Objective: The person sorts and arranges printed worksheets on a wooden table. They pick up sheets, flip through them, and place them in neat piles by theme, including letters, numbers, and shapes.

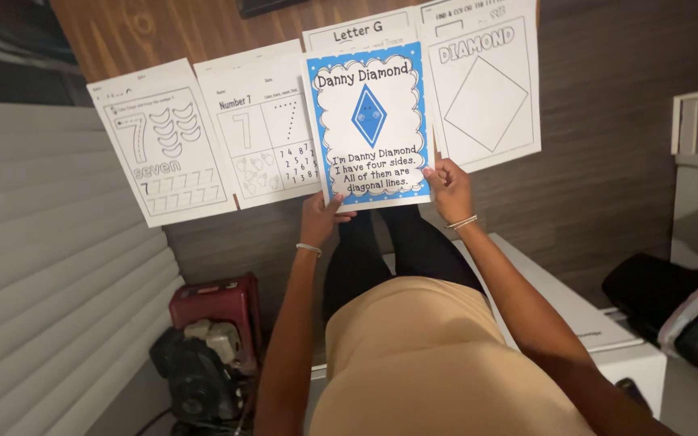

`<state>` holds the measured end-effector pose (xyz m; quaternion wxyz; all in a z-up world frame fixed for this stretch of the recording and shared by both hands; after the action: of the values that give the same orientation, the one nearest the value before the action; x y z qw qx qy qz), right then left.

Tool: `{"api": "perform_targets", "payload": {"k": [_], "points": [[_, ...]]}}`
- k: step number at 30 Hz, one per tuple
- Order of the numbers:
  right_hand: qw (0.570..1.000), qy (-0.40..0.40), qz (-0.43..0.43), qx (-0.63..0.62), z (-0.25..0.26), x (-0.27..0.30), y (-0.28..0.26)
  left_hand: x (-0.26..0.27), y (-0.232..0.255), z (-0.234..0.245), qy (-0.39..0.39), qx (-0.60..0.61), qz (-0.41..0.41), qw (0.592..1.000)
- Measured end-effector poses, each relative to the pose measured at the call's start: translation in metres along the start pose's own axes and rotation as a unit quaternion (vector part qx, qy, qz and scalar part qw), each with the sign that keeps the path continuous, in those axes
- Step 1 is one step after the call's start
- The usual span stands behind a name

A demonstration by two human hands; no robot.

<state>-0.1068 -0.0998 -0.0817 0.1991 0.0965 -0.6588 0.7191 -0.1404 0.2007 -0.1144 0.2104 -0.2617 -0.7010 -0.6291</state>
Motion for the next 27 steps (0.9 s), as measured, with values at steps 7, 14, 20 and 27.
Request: {"api": "perform_targets", "payload": {"k": [7,14,20,27], "points": [[0.997,0.031,-0.006,-0.072,0.002,0.007,0.025,-0.003,0.001,0.005,-0.044,0.005,-0.012,0.999],[0.996,0.038,0.005,-0.084,0.003,0.010,0.028,-0.007,-0.001,0.016,-0.060,0.011,-0.016,0.998],[0.997,0.055,0.056,0.001,0.014,0.006,0.013,-0.007,0.006,0.038,-0.033,0.004,-0.057,0.998],[0.999,0.041,0.025,-0.016,0.003,0.004,-0.013,-0.004,0.015,0.056,-0.023,0.038,-0.071,0.996]]}}
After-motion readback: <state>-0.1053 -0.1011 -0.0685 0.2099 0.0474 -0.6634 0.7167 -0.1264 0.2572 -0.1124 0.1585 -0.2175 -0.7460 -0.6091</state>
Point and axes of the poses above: each hand's wrist, its own x-axis away from the middle knuckle, its own z-axis out of the back of the hand, y = z × x, the point moved 8 cm from there along -x, towards the middle knuckle, and after that the axes turned 5 degrees about -x, right-handed, at the moved point
